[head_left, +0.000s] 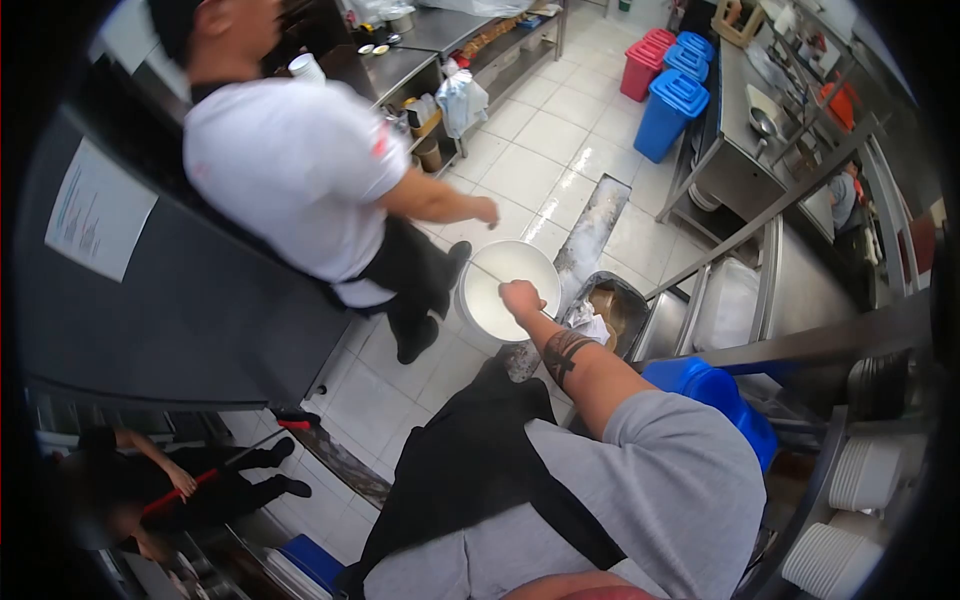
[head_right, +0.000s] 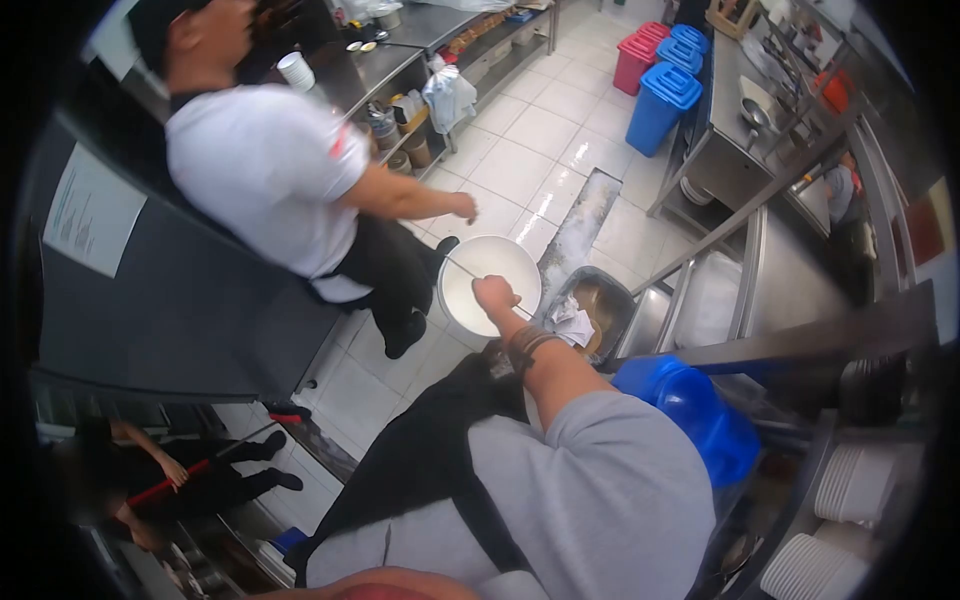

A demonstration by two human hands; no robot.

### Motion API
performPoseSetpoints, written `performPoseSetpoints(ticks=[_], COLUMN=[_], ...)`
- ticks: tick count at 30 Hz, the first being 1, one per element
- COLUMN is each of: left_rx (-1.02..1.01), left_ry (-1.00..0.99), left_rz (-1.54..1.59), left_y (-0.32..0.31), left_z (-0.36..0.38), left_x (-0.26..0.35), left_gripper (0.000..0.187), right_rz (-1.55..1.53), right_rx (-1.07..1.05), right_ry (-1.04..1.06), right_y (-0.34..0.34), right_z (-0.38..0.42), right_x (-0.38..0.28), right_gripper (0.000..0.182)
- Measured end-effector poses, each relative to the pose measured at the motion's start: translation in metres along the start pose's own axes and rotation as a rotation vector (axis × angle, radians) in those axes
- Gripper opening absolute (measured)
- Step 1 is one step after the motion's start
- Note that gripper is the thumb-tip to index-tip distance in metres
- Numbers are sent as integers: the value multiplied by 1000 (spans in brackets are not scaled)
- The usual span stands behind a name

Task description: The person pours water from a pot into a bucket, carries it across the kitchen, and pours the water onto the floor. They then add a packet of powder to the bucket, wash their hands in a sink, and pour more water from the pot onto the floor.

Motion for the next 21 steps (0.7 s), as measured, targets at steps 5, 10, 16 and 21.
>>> performPoseSetpoints(ticks=[5, 10, 16, 21], left_rx=[30, 84, 18, 97], left_ry=[-86, -131, 118, 258], left_rz=[182, 205, 542, 237], left_y=[-11, -24, -84, -46], left_z=[-20, -24, 19, 74], left_x=[-22, -97, -283, -361], left_gripper=[34, 34, 31, 23], right_rz=[-76, -553, -790, -562], right_rx=[39, 83, -350, -338], right_ry=[37, -189, -194, -389], right_y=[-47, -99, -171, -212], right_z=[21, 87, 112, 85], right_x=[-6, 1, 3, 9], right_gripper=[31, 29, 22, 18])
Point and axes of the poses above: each hand's wrist, its own z-axis away from the middle knuckle, its own y-axis out of the back of the hand, x = y × z, the point moved 10 cm from there along -z, towards the middle knuckle, and after that the axes turned 1 degree about x, right-handed, at the moved point
